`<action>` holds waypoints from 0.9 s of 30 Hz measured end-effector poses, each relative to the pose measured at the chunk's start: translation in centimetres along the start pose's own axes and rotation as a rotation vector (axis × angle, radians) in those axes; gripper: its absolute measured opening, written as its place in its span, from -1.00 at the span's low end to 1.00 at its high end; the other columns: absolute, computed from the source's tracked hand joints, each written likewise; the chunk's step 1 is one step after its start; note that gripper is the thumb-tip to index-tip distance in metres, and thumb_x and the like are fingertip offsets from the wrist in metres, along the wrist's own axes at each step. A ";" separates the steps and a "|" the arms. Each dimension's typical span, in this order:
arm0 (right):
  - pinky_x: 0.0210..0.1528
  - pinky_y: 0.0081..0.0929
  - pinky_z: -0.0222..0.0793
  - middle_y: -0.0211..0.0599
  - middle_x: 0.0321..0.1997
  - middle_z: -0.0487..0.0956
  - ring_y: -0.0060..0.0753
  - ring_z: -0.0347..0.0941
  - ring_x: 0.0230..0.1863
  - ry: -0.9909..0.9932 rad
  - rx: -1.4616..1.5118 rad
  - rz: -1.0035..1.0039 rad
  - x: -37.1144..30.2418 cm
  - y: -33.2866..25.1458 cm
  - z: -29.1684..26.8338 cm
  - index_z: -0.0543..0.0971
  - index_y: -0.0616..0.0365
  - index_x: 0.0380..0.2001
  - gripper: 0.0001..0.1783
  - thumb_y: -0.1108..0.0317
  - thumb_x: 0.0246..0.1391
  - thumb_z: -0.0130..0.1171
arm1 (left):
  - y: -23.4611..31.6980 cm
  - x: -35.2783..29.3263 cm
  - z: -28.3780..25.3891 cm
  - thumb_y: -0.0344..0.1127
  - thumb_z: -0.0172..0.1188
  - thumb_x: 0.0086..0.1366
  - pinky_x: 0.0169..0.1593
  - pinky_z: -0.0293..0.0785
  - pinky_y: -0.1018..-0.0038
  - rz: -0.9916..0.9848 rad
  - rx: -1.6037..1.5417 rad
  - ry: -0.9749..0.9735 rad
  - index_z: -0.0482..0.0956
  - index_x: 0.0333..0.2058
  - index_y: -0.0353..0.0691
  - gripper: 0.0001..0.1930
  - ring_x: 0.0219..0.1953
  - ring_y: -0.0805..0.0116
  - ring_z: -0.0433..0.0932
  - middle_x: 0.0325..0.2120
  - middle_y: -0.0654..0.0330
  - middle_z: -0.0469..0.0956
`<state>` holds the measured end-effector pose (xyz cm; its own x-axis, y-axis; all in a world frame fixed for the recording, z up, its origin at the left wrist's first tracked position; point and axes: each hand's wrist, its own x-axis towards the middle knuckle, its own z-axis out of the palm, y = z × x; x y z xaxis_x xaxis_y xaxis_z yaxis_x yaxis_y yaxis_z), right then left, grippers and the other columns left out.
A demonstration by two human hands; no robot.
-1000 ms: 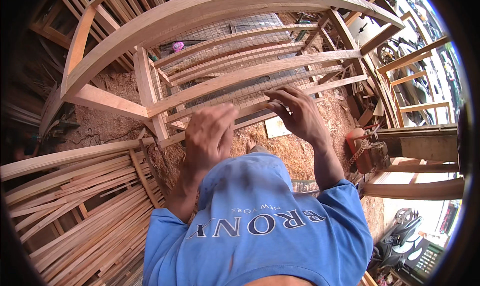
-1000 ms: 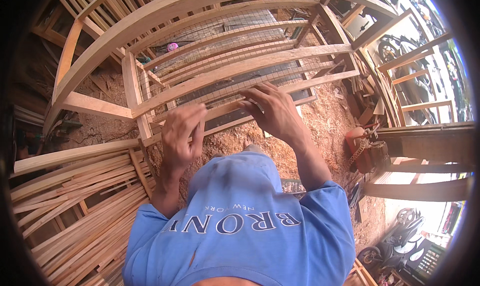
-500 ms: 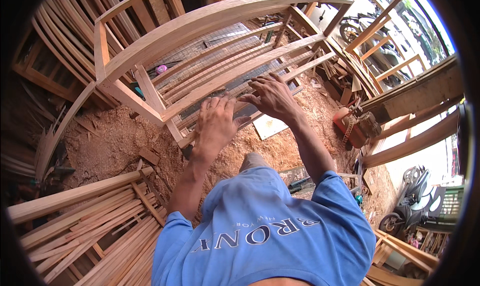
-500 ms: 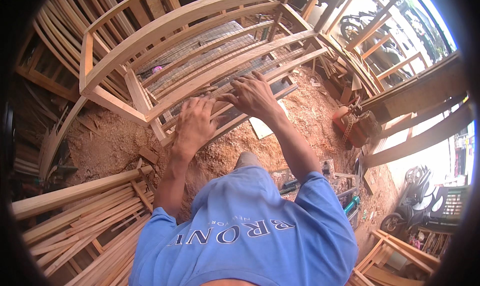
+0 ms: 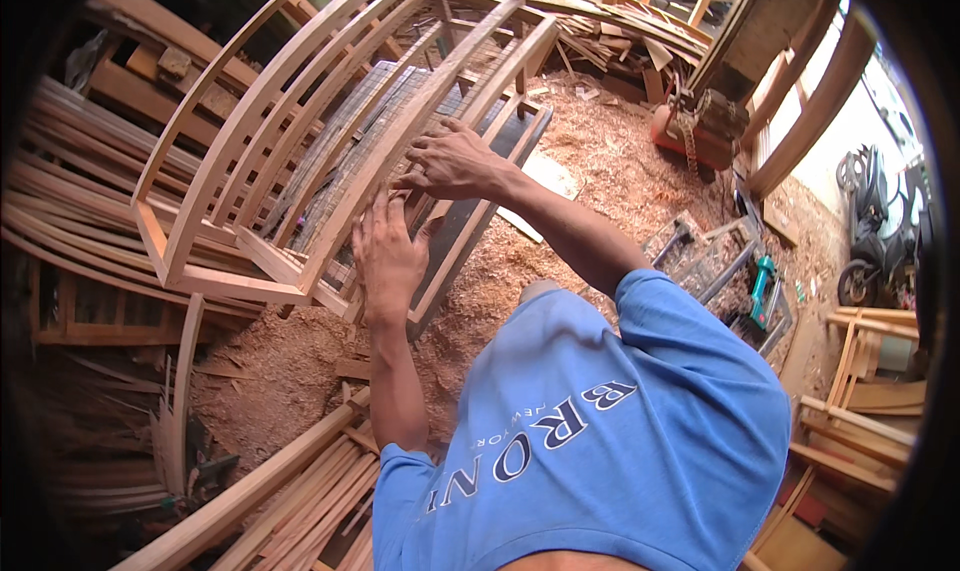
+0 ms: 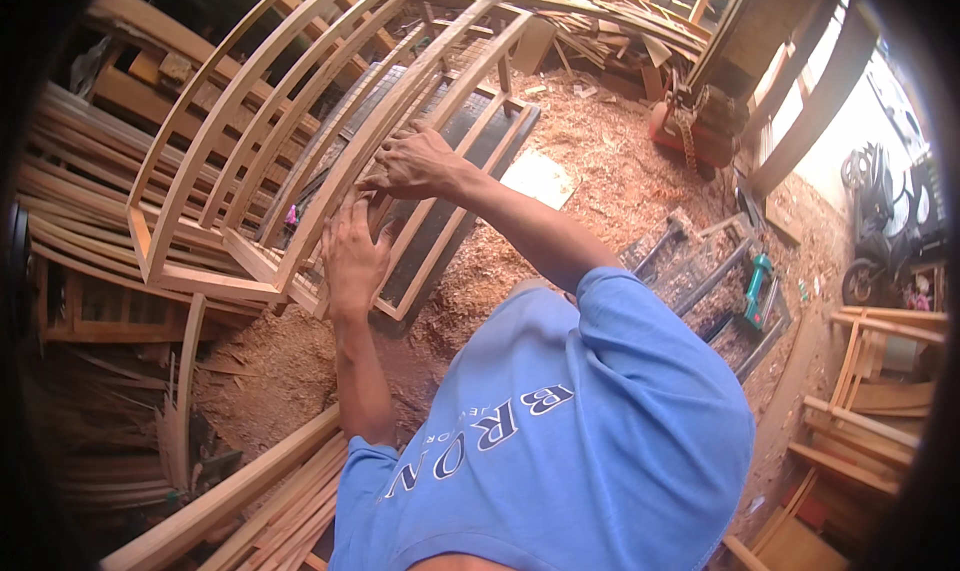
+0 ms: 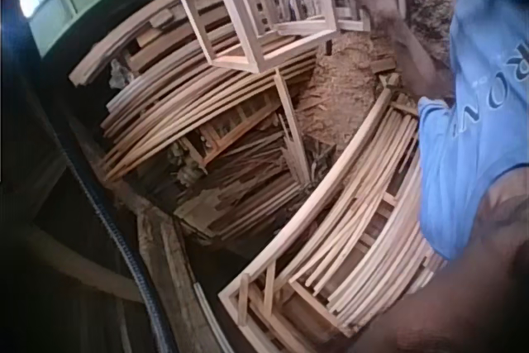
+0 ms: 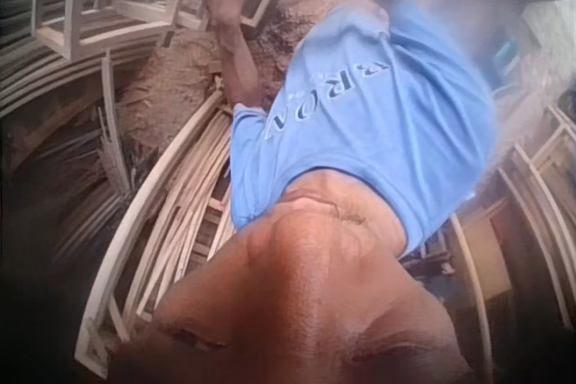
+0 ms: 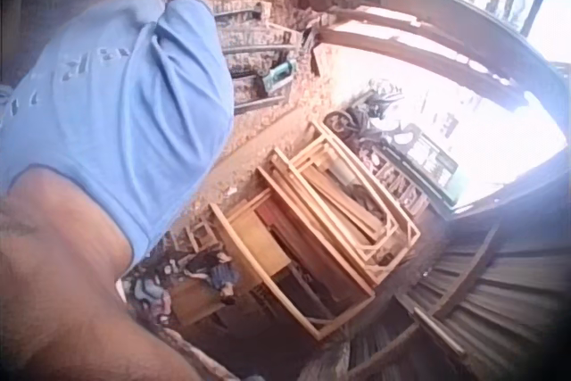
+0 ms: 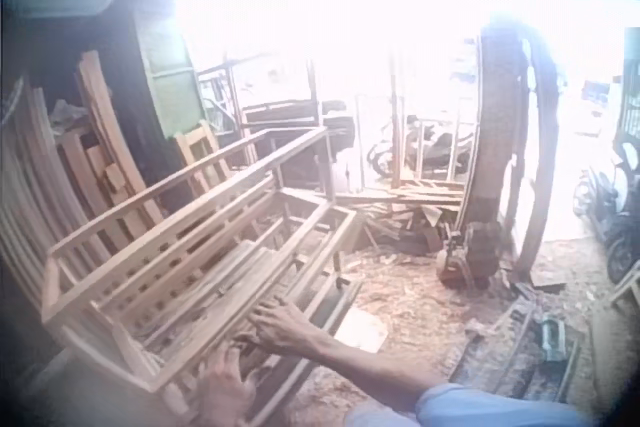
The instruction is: The person uses pliers to remove staples from a wooden frame with wire mesh, then positions and secures a wooden slat using a nail gun. The task involves adjusting the frame and fastening components together.
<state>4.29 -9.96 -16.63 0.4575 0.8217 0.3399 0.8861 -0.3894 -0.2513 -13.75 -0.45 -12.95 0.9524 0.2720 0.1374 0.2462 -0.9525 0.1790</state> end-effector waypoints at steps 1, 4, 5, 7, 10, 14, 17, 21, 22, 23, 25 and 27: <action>0.28 0.06 0.16 -0.12 -0.08 0.64 -0.11 0.51 0.14 0.011 0.004 0.024 0.1 -0.2 0.1 0.68 0.16 -0.18 -0.32 -0.26 0.28 -0.09 | -0.1 0.1 -0.1 0.30 0.07 0.35 0.47 0.01 -0.04 0.013 0.001 0.005 0.31 0.31 -0.22 -0.21 0.45 0.05 0.17 0.36 0.00 0.29; 0.20 0.02 0.19 -0.18 -0.04 0.62 -0.21 0.51 0.12 0.011 -0.002 0.118 0.3 -1.3 -0.3 0.70 0.09 -0.20 -0.56 0.00 0.15 0.02 | 0.0 0.4 -0.4 0.25 0.11 0.36 0.40 0.15 0.05 0.022 -0.015 -0.070 0.32 0.31 -0.25 -0.23 0.36 -0.08 0.29 0.29 -0.11 0.36; 0.25 0.05 0.15 -0.15 -0.01 0.61 -0.19 0.50 0.15 0.005 0.017 0.137 0.3 -1.7 -0.7 0.67 0.12 -0.16 -0.55 0.03 0.13 0.01 | -0.1 0.5 -0.7 0.23 0.11 0.37 0.38 0.21 0.08 0.028 -0.005 -0.083 0.32 0.31 -0.26 -0.24 0.32 -0.12 0.33 0.27 -0.15 0.38; 0.36 0.09 0.08 -0.09 0.05 0.59 -0.14 0.47 0.20 -0.047 0.058 0.177 0.0 -2.5 -1.3 0.63 0.19 -0.07 -0.52 0.10 0.11 -0.01 | 0.1 0.6 -1.4 0.16 0.16 0.37 0.25 0.36 0.06 0.069 0.002 -0.078 0.34 0.28 -0.30 -0.27 0.18 -0.23 0.46 0.14 -0.21 0.49; 0.53 0.18 -0.23 -0.02 0.08 0.63 -0.08 0.42 0.31 -0.150 0.063 0.241 -0.5 -3.8 -2.0 0.72 0.18 -0.18 -0.54 0.13 0.15 -0.07 | 0.0 0.4 -3.5 0.02 0.13 0.44 0.15 0.49 0.14 0.012 -0.025 -0.235 0.41 0.25 -0.28 -0.42 0.06 -0.14 0.59 0.03 -0.17 0.59; 0.59 0.21 -0.53 0.05 0.03 0.66 0.01 0.37 0.37 -0.164 0.079 0.272 -1.3 -4.2 -2.4 0.75 0.11 -0.19 -0.50 0.17 0.27 -0.20 | -1.2 5.0 -6.8 -0.24 0.09 0.48 0.16 0.52 0.35 -0.109 -0.547 -0.157 0.47 0.20 -0.26 -0.61 0.11 0.21 0.59 0.04 0.01 0.62; 0.59 0.21 -0.57 0.03 0.06 0.66 0.01 0.29 0.43 -0.171 0.090 0.260 -1.8 -4.5 -2.3 0.74 0.11 -0.14 -0.48 0.11 0.31 -0.20 | -2.0 10.5 -6.0 -0.31 0.03 0.52 0.12 0.54 0.41 0.008 -0.610 -0.136 0.46 0.19 -0.31 -0.65 0.07 0.33 0.59 -0.01 0.05 0.64; 0.57 0.28 -0.61 -0.15 0.13 0.65 0.01 0.26 0.45 -0.169 0.050 0.252 -1.9 -4.7 -1.8 0.71 0.01 -0.02 -0.53 0.05 0.34 -0.11 | -1.5 16.5 -2.9 -0.15 0.03 0.54 0.06 0.54 0.45 -0.094 -0.763 -0.408 0.47 0.15 -0.36 -0.60 -0.03 0.36 0.61 -0.07 0.09 0.66; 0.58 0.25 -0.61 -0.12 0.08 0.67 0.01 0.29 0.43 -0.156 0.060 0.250 -1.9 -4.7 -1.5 0.72 0.05 -0.05 -0.52 0.06 0.33 -0.12 | -1.3 17.2 -2.3 -0.12 0.02 0.55 0.04 0.54 0.46 -0.081 -0.730 -0.487 0.48 0.14 -0.35 -0.58 -0.05 0.38 0.62 -0.08 0.10 0.66; 0.59 0.22 -0.61 -0.08 0.03 0.69 0.01 0.32 0.41 -0.148 0.078 0.245 -1.9 -4.7 -1.1 0.73 0.08 -0.09 -0.50 0.07 0.32 -0.14 | -1.2 17.7 -1.9 -0.08 0.01 0.55 0.02 0.54 0.48 -0.075 -0.693 -0.567 0.49 0.14 -0.34 -0.56 -0.07 0.40 0.62 -0.09 0.11 0.66; 0.60 0.17 -0.52 -0.04 -0.03 0.70 0.03 0.36 0.37 -0.006 0.108 0.261 -1.9 -4.6 0.0 0.73 0.19 -0.15 -0.55 0.15 0.24 -0.08 | -1.0 18.1 -1.6 -0.01 0.00 0.55 -0.06 0.55 0.48 -0.060 -0.537 -0.552 0.54 0.09 -0.30 -0.55 -0.15 0.44 0.60 -0.14 0.13 0.67; 0.61 0.13 -0.45 0.00 -0.06 0.69 0.04 0.38 0.35 0.170 0.144 0.263 -2.3 -4.5 1.3 0.73 0.25 -0.20 -0.56 0.18 0.20 -0.05 | -0.9 18.2 -1.6 0.00 0.00 0.55 -0.08 0.54 0.46 -0.150 -0.542 -0.548 0.57 0.05 -0.29 -0.55 -0.18 0.44 0.59 -0.18 0.14 0.67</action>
<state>-0.89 -9.58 -17.42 0.6857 0.6147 0.3897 0.7220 -0.5064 -0.4715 3.08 5.62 -9.07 0.9035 0.1519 -0.4007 0.3914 -0.6734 0.6272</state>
